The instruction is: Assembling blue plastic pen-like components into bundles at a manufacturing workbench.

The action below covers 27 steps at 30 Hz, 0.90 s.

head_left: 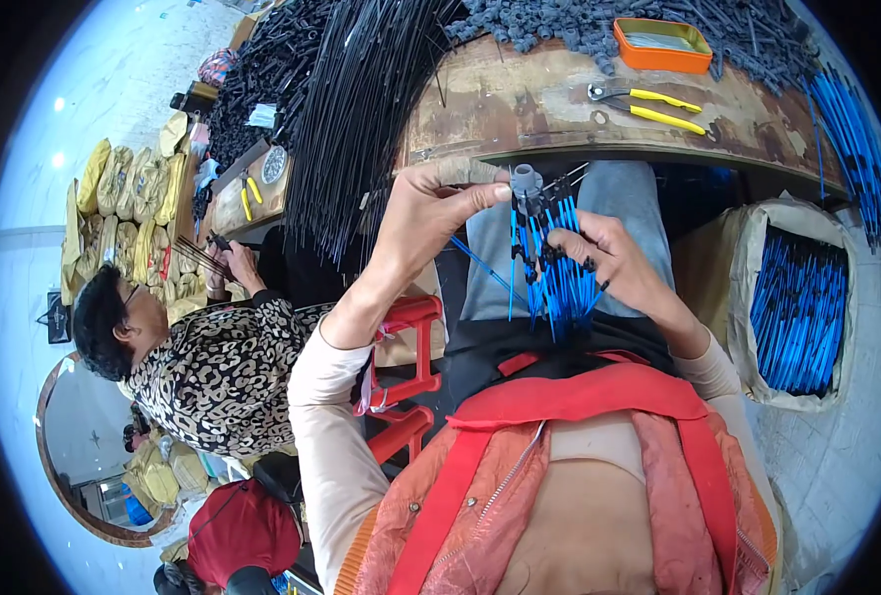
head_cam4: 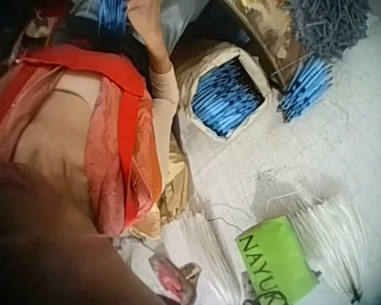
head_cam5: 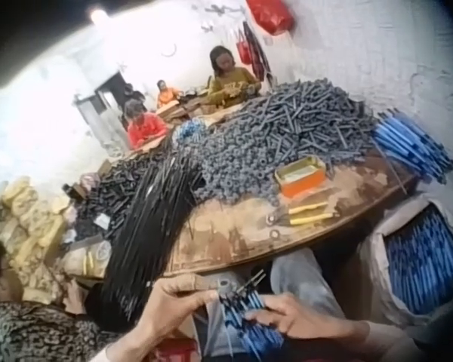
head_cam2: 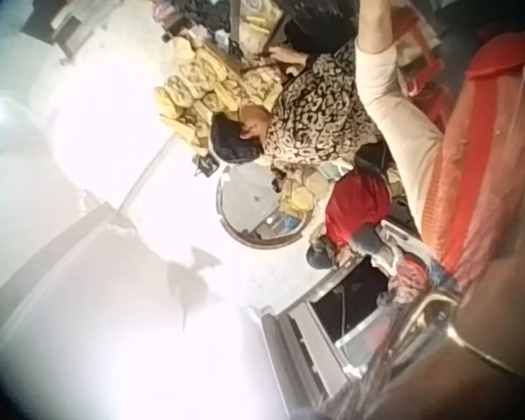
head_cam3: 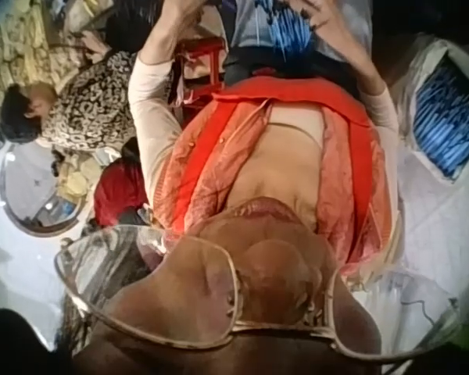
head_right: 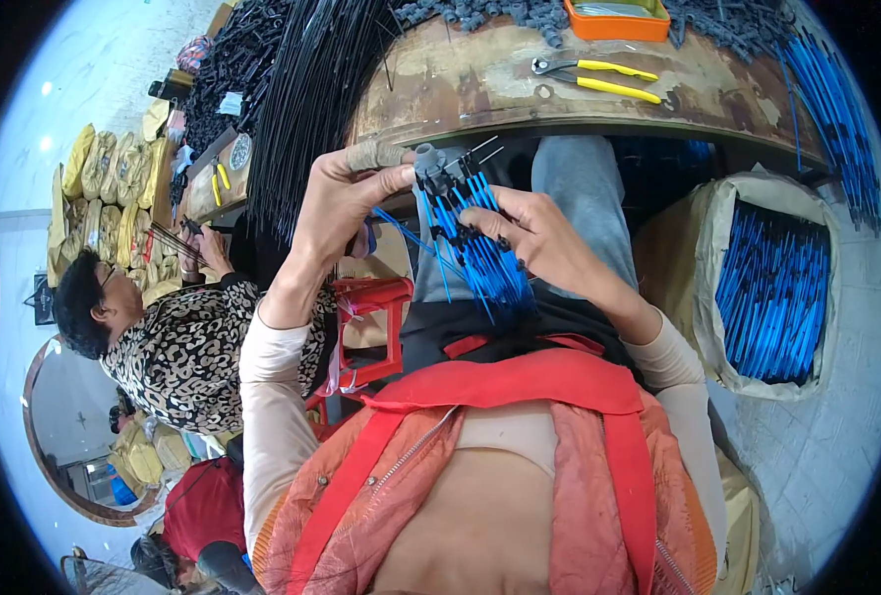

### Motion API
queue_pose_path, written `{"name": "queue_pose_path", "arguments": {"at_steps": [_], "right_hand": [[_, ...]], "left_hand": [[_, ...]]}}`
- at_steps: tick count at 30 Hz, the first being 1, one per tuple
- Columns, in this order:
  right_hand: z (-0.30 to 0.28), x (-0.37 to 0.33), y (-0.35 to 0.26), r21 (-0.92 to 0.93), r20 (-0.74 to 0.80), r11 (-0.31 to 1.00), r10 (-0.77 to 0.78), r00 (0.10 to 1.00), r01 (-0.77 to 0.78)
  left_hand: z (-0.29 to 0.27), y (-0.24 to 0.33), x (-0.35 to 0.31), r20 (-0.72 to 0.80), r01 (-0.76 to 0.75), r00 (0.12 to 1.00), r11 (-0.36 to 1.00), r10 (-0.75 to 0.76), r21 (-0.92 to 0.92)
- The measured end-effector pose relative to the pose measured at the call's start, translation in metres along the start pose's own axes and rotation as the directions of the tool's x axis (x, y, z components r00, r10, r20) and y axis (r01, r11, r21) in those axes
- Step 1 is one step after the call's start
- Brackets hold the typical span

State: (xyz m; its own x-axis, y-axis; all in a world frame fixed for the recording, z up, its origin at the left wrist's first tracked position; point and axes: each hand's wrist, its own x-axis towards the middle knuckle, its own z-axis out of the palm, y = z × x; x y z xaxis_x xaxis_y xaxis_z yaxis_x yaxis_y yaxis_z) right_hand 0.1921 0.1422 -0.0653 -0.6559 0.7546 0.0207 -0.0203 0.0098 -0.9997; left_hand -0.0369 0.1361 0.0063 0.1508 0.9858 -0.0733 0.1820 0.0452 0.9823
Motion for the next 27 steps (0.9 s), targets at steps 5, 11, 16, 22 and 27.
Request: {"name": "queue_pose_path", "arguments": {"at_steps": [5, 11, 16, 22, 27], "right_hand": [[0.015, 0.002, -0.011, -0.118, -0.07, 0.992, 0.038, 0.997, -0.046], [0.028, -0.001, -0.012, -0.179, -0.163, 0.984, -0.046, 0.986, 0.016], [0.031, -0.008, -0.005, -0.058, -0.203, 0.998, -0.014, 0.979, 0.002], [0.027, -0.02, 0.005, -0.163, -0.314, 0.985, -0.099, 0.944, 0.049], [0.008, -0.009, -0.008, -0.205, -0.171, 0.976, 0.043, 0.984, -0.078]], "left_hand": [[0.011, 0.032, -0.028, 0.006, -0.04, 0.999, 0.829, 0.044, 0.558], [0.054, -0.01, -0.028, -0.372, -0.145, 0.9, 0.961, 0.227, 0.235], [0.057, -0.018, -0.029, -0.426, -0.109, 0.883, 0.97, 0.195, 0.218], [0.054, -0.023, -0.021, -0.347, -0.159, 0.92, 0.983, 0.182, 0.095], [0.033, -0.018, -0.015, -0.155, -0.152, 0.98, 0.975, 0.128, -0.159]]}}
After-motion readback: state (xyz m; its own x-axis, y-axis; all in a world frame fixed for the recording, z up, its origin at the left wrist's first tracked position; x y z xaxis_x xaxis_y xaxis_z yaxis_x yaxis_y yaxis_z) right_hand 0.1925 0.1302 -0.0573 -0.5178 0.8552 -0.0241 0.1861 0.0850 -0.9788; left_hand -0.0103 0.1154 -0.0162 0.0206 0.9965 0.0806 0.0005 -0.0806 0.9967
